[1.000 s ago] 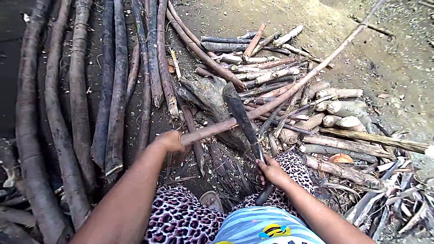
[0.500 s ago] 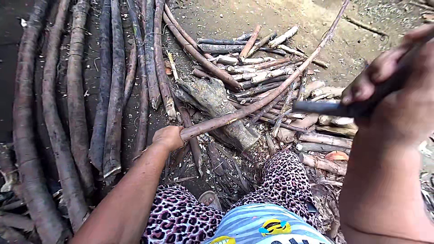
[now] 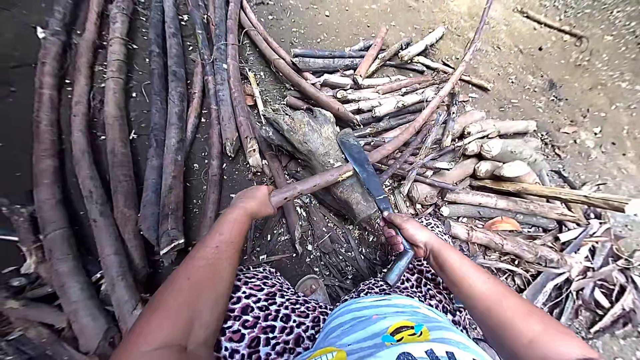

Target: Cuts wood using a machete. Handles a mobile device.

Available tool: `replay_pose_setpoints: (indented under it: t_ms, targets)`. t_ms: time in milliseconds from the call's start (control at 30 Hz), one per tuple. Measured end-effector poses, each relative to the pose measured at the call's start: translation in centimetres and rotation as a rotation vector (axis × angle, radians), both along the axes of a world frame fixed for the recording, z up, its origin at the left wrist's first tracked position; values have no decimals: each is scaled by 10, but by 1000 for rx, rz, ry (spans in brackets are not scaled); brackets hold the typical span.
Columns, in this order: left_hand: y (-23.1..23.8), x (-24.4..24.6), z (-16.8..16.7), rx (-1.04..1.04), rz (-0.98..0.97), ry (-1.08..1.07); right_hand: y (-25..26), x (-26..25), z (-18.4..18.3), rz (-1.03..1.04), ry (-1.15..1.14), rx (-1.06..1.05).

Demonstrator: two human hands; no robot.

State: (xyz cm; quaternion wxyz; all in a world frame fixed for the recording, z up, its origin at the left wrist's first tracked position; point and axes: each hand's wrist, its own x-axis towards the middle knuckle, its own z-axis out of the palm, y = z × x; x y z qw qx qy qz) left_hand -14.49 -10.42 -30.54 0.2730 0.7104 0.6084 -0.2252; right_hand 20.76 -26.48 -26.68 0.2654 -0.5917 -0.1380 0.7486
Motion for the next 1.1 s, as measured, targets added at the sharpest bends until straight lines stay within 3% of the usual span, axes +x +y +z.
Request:
replay_pose_setpoints:
  t_ms: [100, 200, 267, 433, 533, 600, 667, 733, 767, 867, 967, 1100]
  targets:
    - [8, -2, -14, -81, 20, -54, -2, -9, 19, 123, -333, 160]
    - [10, 1, -11, -142, 50, -64, -1, -18, 57, 172, -463, 340]
    - [10, 3, -9, -165, 69, -67, 1, -22, 90, 148, -538, 611]
    - [14, -1, -14, -229, 138, -110, 40, -28, 175, -98, -778, 1579]
    - [20, -2, -13, -280, 157, -116, 81, -40, 194, -368, -909, 1813]
    - [23, -4, -12, -279, 145, -118, 69, -46, 147, -330, -1062, 1659]
    - [27, -6, -9, -246, 121, -109, 21, -48, 52, 67, -1219, 1111]
    - [27, -6, -8, -221, 91, -88, -7, -49, -21, 530, -1092, 432]
    - [26, -5, -8, -207, 64, -70, -6, -53, -37, 640, -1000, 215]
    - [21, -4, 0, -63, 17, -4, -2, -64, -32, 537, -781, 121]
    - [18, -3, 5, -15, -15, 29, 0, -60, -5, 126, -450, 157]
    - [19, -4, -4, -59, -30, 19, 8, -30, 42, -76, -422, 292]
